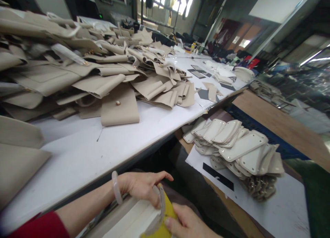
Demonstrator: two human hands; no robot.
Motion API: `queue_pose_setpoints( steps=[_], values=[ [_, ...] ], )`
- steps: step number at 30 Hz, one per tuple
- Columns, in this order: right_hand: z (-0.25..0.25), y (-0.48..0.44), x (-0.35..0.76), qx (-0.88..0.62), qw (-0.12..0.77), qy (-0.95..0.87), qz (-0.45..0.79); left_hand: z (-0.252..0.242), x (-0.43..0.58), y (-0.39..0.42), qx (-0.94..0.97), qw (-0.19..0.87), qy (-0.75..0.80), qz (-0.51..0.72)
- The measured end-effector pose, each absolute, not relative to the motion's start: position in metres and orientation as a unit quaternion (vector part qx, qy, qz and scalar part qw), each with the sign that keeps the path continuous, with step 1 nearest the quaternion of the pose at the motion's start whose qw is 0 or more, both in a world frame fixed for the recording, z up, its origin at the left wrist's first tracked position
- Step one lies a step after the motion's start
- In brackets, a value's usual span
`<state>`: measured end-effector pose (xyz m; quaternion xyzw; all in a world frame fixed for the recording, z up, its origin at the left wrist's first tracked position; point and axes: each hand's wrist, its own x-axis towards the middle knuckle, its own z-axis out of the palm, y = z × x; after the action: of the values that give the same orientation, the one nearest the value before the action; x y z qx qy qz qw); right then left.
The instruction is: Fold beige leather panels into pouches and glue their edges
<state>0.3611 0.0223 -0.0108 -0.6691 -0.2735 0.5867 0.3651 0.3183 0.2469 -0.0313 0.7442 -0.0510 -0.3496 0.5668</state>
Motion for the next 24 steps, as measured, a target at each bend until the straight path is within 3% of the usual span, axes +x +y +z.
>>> queue_pose_setpoints(
  steps=[4, 10, 17, 24],
  values=[
    [-0.029, 0.024, 0.349, -0.664, 0.412, -0.280, 0.557, -0.034, 0.318, 0.246, 0.722, 0.593, -0.037, -0.355],
    [-0.051, 0.031, 0.330, -0.702, 0.417, -0.239, 0.525, -0.039, 0.312, 0.246, 0.620, 0.717, -0.009, -0.320],
    [-0.072, 0.037, 0.302, -0.722, 0.441, -0.141, 0.514, -0.010, 0.261, 0.264, 0.696, 0.682, 0.109, -0.194],
    [-0.060, 0.035, 0.278, -0.667, 0.447, -0.069, 0.592, -0.003, 0.223, 0.231, 0.729, 0.648, 0.195, -0.103]
  ],
)
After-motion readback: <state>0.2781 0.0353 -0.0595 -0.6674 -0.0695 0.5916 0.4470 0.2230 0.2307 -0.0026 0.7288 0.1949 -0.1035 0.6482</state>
